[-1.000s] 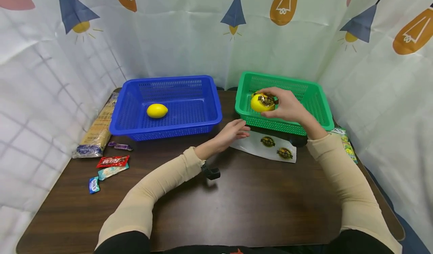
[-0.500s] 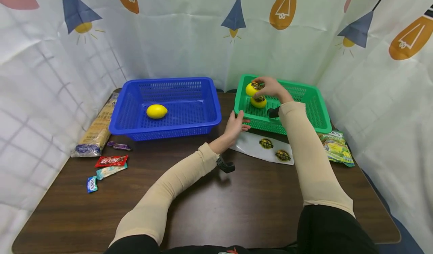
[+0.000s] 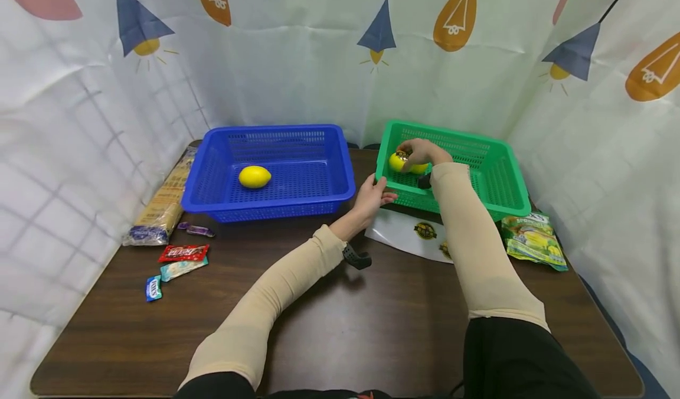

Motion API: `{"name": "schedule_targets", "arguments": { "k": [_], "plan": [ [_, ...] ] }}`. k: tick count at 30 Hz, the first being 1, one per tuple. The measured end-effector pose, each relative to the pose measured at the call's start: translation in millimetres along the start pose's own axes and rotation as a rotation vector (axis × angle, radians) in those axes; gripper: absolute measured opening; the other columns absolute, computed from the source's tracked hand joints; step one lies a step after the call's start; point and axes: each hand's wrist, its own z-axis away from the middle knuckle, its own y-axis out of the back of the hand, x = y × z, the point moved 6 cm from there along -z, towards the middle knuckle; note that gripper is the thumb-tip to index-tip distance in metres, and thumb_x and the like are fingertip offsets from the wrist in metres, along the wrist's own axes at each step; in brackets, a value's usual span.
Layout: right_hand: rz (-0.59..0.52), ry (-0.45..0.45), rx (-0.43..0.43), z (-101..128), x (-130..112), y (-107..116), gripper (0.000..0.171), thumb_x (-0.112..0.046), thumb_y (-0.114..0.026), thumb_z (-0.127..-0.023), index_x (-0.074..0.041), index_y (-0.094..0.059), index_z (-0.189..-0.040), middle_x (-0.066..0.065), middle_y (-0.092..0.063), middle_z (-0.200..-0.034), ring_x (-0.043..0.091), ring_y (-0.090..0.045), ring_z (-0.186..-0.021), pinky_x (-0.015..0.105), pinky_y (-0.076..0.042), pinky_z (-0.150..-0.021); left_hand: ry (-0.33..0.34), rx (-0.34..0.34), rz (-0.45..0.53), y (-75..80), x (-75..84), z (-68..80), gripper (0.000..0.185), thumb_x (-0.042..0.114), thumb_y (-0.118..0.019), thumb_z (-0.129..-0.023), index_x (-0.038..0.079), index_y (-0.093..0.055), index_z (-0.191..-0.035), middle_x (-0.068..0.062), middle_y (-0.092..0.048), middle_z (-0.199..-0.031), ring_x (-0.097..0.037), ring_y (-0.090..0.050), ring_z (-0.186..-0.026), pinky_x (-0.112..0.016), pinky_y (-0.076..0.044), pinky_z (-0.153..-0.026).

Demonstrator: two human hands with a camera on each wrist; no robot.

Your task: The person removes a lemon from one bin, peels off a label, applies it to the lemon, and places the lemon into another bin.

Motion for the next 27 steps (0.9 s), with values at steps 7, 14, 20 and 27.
{"name": "schedule_targets", "arguments": {
  "k": [7,14,20,27],
  "plan": [
    [0.040,-0.012,-0.030,-0.6,5.8,-11.3,0.071,-0.017,-0.072,-0.089,-0.007,-0.038,-0.150,0.020,-0.043,-0.153,0.037,-0.042,-0.139,0.053,-0.038,-0.116,0.024,-0.013,-0.003,-1.8,-5.5,2.8,0.053,0.029,-0.037,-0.109,0.009,-0.024,-0.157,-0.026,-0.060,-0.130,-0.005,-0.064,-0.081,-0.035,-0.055,-0.099],
    [0.112,-0.050,-0.048,0.7,14.6,-18.5,0.069,-0.011,-0.072,-0.088,-0.011,-0.040,-0.150,0.017,-0.045,-0.150,0.037,-0.044,-0.136,0.055,-0.042,-0.111,0.035,-0.066,0.019,-9.3,-9.5,2.8,0.055,0.029,-0.036,-0.109,0.009,-0.020,-0.157,-0.028,-0.050,-0.140,-0.006,-0.063,-0.080,-0.048,-0.047,-0.109],
    [0.163,-0.052,-0.068,11.1,-0.2,-9.0,0.075,-0.017,-0.073,-0.089,-0.015,-0.034,-0.154,0.015,-0.036,-0.160,0.038,-0.039,-0.142,0.057,-0.041,-0.112,0.088,-0.126,-0.033,-9.3,-12.8,13.1,0.057,0.036,-0.035,-0.109,0.003,-0.022,-0.154,-0.025,-0.058,-0.138,-0.010,-0.065,-0.087,-0.043,-0.050,-0.107],
    [0.177,0.194,0.046,56.2,-69.0,34.1,0.067,-0.028,-0.069,-0.094,-0.013,-0.039,-0.151,0.016,-0.043,-0.156,0.037,-0.041,-0.142,0.055,-0.040,-0.112,0.112,-0.287,-0.209,15.8,-5.9,60.0,0.062,0.038,-0.034,-0.109,0.001,-0.020,-0.156,-0.025,-0.058,-0.138,-0.024,-0.068,-0.104,-0.038,-0.054,-0.101]
  ]
}}
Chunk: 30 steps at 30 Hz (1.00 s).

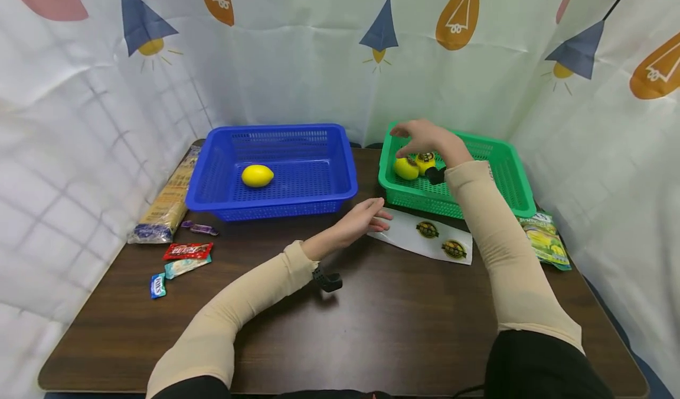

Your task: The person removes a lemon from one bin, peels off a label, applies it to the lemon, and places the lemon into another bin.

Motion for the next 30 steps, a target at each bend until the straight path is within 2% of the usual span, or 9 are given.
{"name": "schedule_targets", "arguments": {
  "k": [3,6,8,11,16,20,23,26,30],
  "plan": [
    [-0.072,0.146,0.113,26.2,-31.5,10.0,0.053,-0.034,-0.066,-0.095,-0.014,-0.051,-0.142,0.015,-0.059,-0.141,0.032,-0.057,-0.129,0.051,-0.046,-0.108,-0.032,-0.078,-0.109,6.9,2.4,19.6,0.058,0.036,-0.035,-0.109,-0.001,-0.029,-0.153,-0.029,-0.057,-0.137,-0.025,-0.068,-0.102,-0.036,-0.055,-0.097],
    [-0.141,0.278,0.196,51.5,-62.4,3.8,0.041,-0.035,-0.066,-0.095,-0.018,-0.060,-0.132,0.008,-0.070,-0.122,0.024,-0.069,-0.111,0.043,-0.054,-0.098,-0.063,-0.153,-0.192,15.7,3.3,36.2,0.054,0.034,-0.036,-0.109,-0.001,-0.036,-0.150,-0.030,-0.056,-0.136,-0.036,-0.067,-0.109,-0.044,-0.053,-0.098],
    [-0.179,0.349,0.220,63.9,-76.7,-11.0,0.034,-0.032,-0.066,-0.095,-0.018,-0.063,-0.126,0.004,-0.073,-0.110,0.019,-0.071,-0.100,0.038,-0.056,-0.090,-0.090,-0.206,-0.259,20.8,2.7,47.0,0.050,0.032,-0.037,-0.109,-0.001,-0.042,-0.146,-0.030,-0.057,-0.134,-0.042,-0.065,-0.112,-0.051,-0.051,-0.100],
    [-0.300,0.399,0.184,76.7,-84.7,-48.7,0.028,-0.027,-0.066,-0.096,-0.017,-0.065,-0.122,0.004,-0.074,-0.099,0.016,-0.070,-0.088,0.034,-0.059,-0.077,-0.126,-0.292,-0.377,25.3,-0.8,60.5,0.045,0.030,-0.039,-0.108,0.000,-0.048,-0.141,-0.027,-0.060,-0.130,-0.043,-0.064,-0.110,-0.056,-0.050,-0.099],
    [-0.603,0.286,0.045,79.9,-74.9,-128.9,0.028,-0.024,-0.064,-0.097,-0.008,-0.065,-0.120,0.016,-0.073,-0.103,0.034,-0.070,-0.089,0.045,-0.062,-0.073,-0.146,-0.417,-0.487,28.2,-8.1,76.7,0.044,0.030,-0.042,-0.107,0.001,-0.052,-0.138,-0.023,-0.064,-0.127,-0.039,-0.066,-0.107,-0.050,-0.053,-0.097],
    [-0.744,0.172,0.033,67.2,-70.8,-167.5,0.040,-0.029,-0.062,-0.098,-0.001,-0.061,-0.127,0.019,-0.069,-0.115,0.036,-0.069,-0.098,0.046,-0.061,-0.079,-0.160,-0.473,-0.509,33.4,0.6,84.6,0.041,0.030,-0.044,-0.107,0.002,-0.055,-0.136,-0.022,-0.067,-0.126,-0.040,-0.066,-0.107,-0.053,-0.052,-0.099],
    [-0.801,0.119,0.136,56.9,-71.4,-169.0,0.047,-0.031,-0.060,-0.099,0.001,-0.056,-0.134,0.020,-0.068,-0.122,0.033,-0.070,-0.102,0.044,-0.061,-0.081,-0.188,-0.526,-0.568,39.7,20.3,87.4,0.038,0.028,-0.045,-0.107,0.007,-0.057,-0.136,-0.014,-0.069,-0.126,-0.035,-0.067,-0.108,-0.055,-0.050,-0.102],
    [-0.811,0.088,0.282,48.7,-74.5,-155.6,0.050,-0.033,-0.060,-0.099,-0.002,-0.052,-0.138,0.021,-0.068,-0.122,0.035,-0.072,-0.100,0.048,-0.061,-0.080,-0.222,-0.577,-0.650,49.4,46.6,89.8,0.036,0.027,-0.046,-0.106,0.013,-0.058,-0.136,-0.006,-0.070,-0.126,-0.022,-0.068,-0.108,-0.049,-0.052,-0.102],
    [-0.766,0.052,0.413,36.4,-79.9,-140.1,0.058,-0.040,-0.060,-0.098,-0.006,-0.044,-0.143,0.020,-0.071,-0.116,0.033,-0.074,-0.090,0.051,-0.061,-0.076,-0.248,-0.574,-0.733,71.8,85.1,86.7,0.034,0.025,-0.047,-0.106,0.016,-0.058,-0.137,-0.003,-0.068,-0.130,-0.014,-0.066,-0.110,-0.039,-0.051,-0.104]
  ]
}}
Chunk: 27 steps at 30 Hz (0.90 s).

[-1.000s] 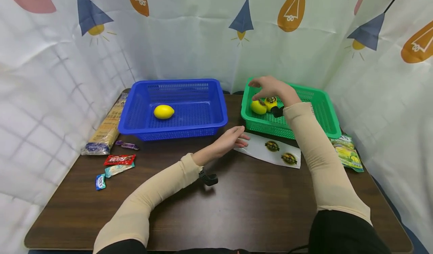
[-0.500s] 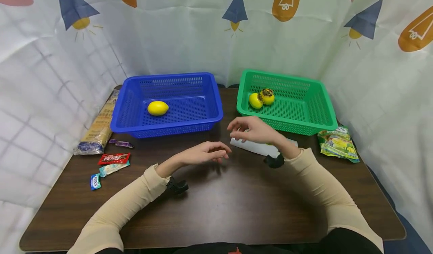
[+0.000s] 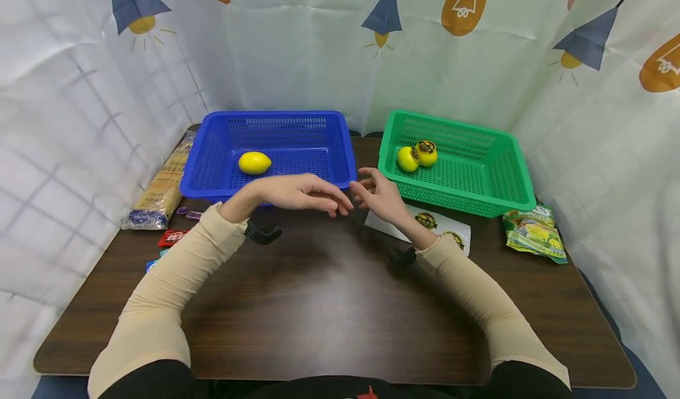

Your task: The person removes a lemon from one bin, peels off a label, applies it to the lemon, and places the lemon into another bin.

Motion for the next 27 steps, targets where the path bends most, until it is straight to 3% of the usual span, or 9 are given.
{"name": "schedule_targets", "arguments": {
  "k": [3,5,9,12,15,19,27],
  "plan": [
    [0.023,-0.015,0.047,-12.4,-5.4,-1.9,0.066,-0.044,-0.061,-0.097,-0.006,-0.039,-0.147,0.019,-0.072,-0.110,0.029,-0.075,-0.080,0.050,-0.062,-0.073,0.045,0.048,-0.017,39.6,-1.0,8.3,0.035,0.025,-0.047,-0.106,0.015,-0.058,-0.138,-0.005,-0.064,-0.136,-0.020,-0.065,-0.116,-0.041,-0.048,-0.109],
    [0.022,-0.027,0.076,-19.6,-7.3,-4.1,0.070,-0.045,-0.062,-0.096,-0.006,-0.037,-0.148,0.019,-0.071,-0.105,0.025,-0.074,-0.073,0.049,-0.062,-0.072,0.106,0.095,-0.002,69.5,-12.1,17.4,0.036,0.028,-0.048,-0.105,0.016,-0.058,-0.138,-0.005,-0.061,-0.140,-0.022,-0.063,-0.120,-0.045,-0.045,-0.112],
    [-0.021,-0.050,0.126,-27.1,-6.1,-8.8,0.070,-0.041,-0.065,-0.095,-0.005,-0.039,-0.148,0.020,-0.070,-0.100,0.018,-0.071,-0.064,0.051,-0.061,-0.071,0.257,0.192,0.043,125.3,-55.1,42.1,0.040,0.030,-0.049,-0.105,0.019,-0.053,-0.142,-0.004,-0.051,-0.150,-0.020,-0.055,-0.132,-0.047,-0.037,-0.119],
    [-0.052,-0.070,0.129,-26.6,-3.2,-12.9,0.069,-0.038,-0.066,-0.095,-0.004,-0.040,-0.148,0.020,-0.070,-0.101,0.016,-0.071,-0.062,0.052,-0.061,-0.072,0.362,0.258,0.086,149.2,-93.9,61.3,0.046,0.028,-0.052,-0.104,0.015,-0.047,-0.147,-0.006,-0.041,-0.157,-0.023,-0.045,-0.142,-0.048,-0.031,-0.122],
    [-0.079,-0.084,0.122,-25.3,-0.3,-13.3,0.068,-0.037,-0.066,-0.095,-0.004,-0.040,-0.148,0.021,-0.070,-0.103,0.015,-0.071,-0.063,0.052,-0.061,-0.073,0.457,0.299,0.114,157.3,-127.5,73.2,0.055,0.027,-0.056,-0.102,0.011,-0.040,-0.151,-0.011,-0.031,-0.162,-0.029,-0.033,-0.149,-0.051,-0.026,-0.124],
    [-0.102,-0.092,0.112,-23.3,0.1,-13.6,0.070,-0.038,-0.066,-0.095,-0.004,-0.038,-0.149,0.022,-0.071,-0.105,0.017,-0.073,-0.065,0.052,-0.061,-0.075,0.555,0.334,0.145,153.6,-158.4,83.2,0.064,0.028,-0.064,-0.097,0.009,-0.037,-0.152,-0.016,-0.028,-0.163,-0.035,-0.027,-0.151,-0.053,-0.025,-0.124],
    [-0.142,-0.113,0.140,-20.8,-0.3,-13.4,0.070,-0.038,-0.066,-0.095,-0.003,-0.039,-0.149,0.023,-0.071,-0.105,0.013,-0.072,-0.062,0.051,-0.060,-0.077,0.613,0.326,0.130,141.0,-188.7,90.6,0.071,0.019,-0.068,-0.095,0.002,-0.032,-0.153,-0.024,-0.030,-0.161,-0.042,-0.026,-0.150,-0.060,-0.017,-0.124]
  ]
}}
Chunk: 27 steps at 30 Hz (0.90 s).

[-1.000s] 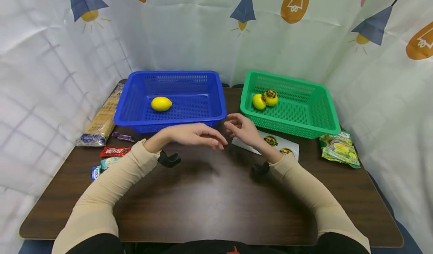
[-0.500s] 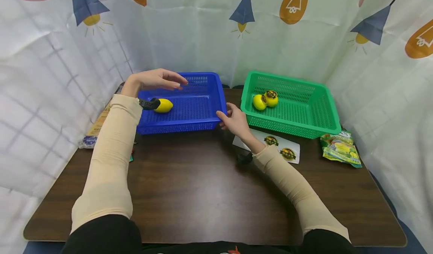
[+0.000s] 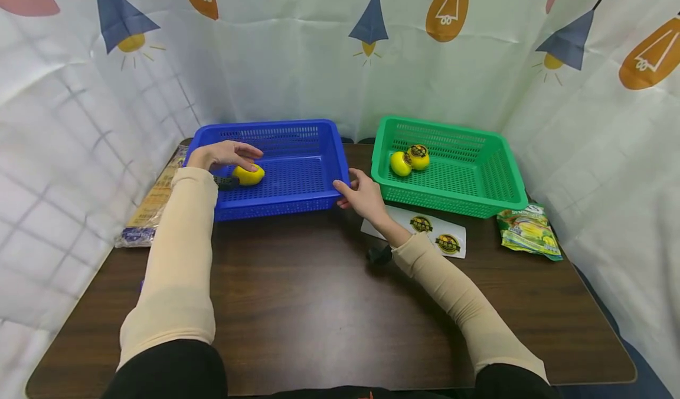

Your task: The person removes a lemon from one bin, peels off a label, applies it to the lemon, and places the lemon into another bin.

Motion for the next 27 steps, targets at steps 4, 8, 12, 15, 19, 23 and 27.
{"name": "schedule_targets", "arguments": {
  "k": [4,8,12,15,19,23,27],
  "plan": [
    [-0.126,-0.049,0.013,-0.7,5.8,-1.7,0.066,-0.032,-0.068,-0.095,-0.004,-0.040,-0.148,0.021,-0.067,-0.107,0.007,-0.070,-0.062,0.038,-0.062,-0.072,0.024,0.013,-0.063,-3.4,-7.7,0.2,0.069,0.018,-0.068,-0.094,0.000,-0.035,-0.151,-0.026,-0.033,-0.158,-0.044,-0.030,-0.146,-0.063,-0.021,-0.122],
    [-0.230,-0.089,0.010,-2.5,10.5,-4.2,0.065,-0.029,-0.068,-0.095,-0.004,-0.040,-0.148,0.018,-0.064,-0.107,0.006,-0.070,-0.064,0.024,-0.061,-0.066,0.089,-0.003,-0.129,-4.8,-14.4,1.3,0.068,0.027,-0.067,-0.096,0.001,-0.036,-0.151,-0.028,-0.035,-0.155,-0.043,-0.036,-0.139,-0.060,-0.032,-0.118],
    [-0.272,-0.091,0.006,-3.5,10.8,-4.8,0.065,-0.027,-0.068,-0.095,-0.004,-0.040,-0.148,0.018,-0.063,-0.107,0.006,-0.070,-0.064,0.023,-0.060,-0.066,0.174,-0.061,-0.171,-6.4,-20.1,-0.1,0.075,0.039,-0.063,-0.097,0.001,-0.031,-0.153,-0.029,-0.035,-0.154,-0.043,-0.037,-0.138,-0.057,-0.037,-0.115],
    [-0.286,-0.076,0.011,-3.4,8.6,-5.2,0.065,-0.027,-0.069,-0.094,-0.003,-0.040,-0.147,0.018,-0.064,-0.106,0.006,-0.070,-0.063,0.024,-0.061,-0.067,0.184,-0.074,-0.200,-2.8,-15.8,3.6,0.077,0.040,-0.062,-0.096,-0.001,-0.030,-0.153,-0.030,-0.037,-0.151,-0.043,-0.041,-0.136,-0.055,-0.044,-0.109],
    [-0.277,-0.096,0.022,1.9,12.5,-5.5,0.065,-0.028,-0.070,-0.093,-0.003,-0.042,-0.146,0.016,-0.065,-0.102,0.005,-0.070,-0.061,0.024,-0.061,-0.067,0.088,0.021,-0.199,4.0,4.8,10.5,0.072,0.036,-0.065,-0.096,0.001,-0.036,-0.151,-0.028,-0.046,-0.145,-0.034,-0.056,-0.114,-0.038,-0.055,-0.087],
    [-0.263,-0.084,0.007,4.9,10.0,-3.1,0.064,-0.028,-0.069,-0.094,-0.003,-0.041,-0.146,0.017,-0.065,-0.103,0.005,-0.070,-0.063,0.029,-0.062,-0.073,-0.081,0.169,-0.182,16.3,54.9,28.7,0.067,0.033,-0.067,-0.095,0.006,-0.041,-0.150,-0.022,-0.050,-0.145,-0.027,-0.057,-0.109,-0.032,-0.052,-0.081],
    [-0.204,-0.060,-0.064,7.3,6.6,2.5,0.065,-0.032,-0.064,-0.097,-0.002,-0.038,-0.148,0.025,-0.066,-0.111,0.016,-0.075,-0.073,0.045,-0.059,-0.087,-0.250,0.253,-0.139,10.6,113.9,53.8,0.064,0.031,-0.069,-0.094,0.014,-0.044,-0.150,-0.014,-0.050,-0.148,-0.027,-0.054,-0.126,-0.032,-0.047,-0.093]
  ]
}}
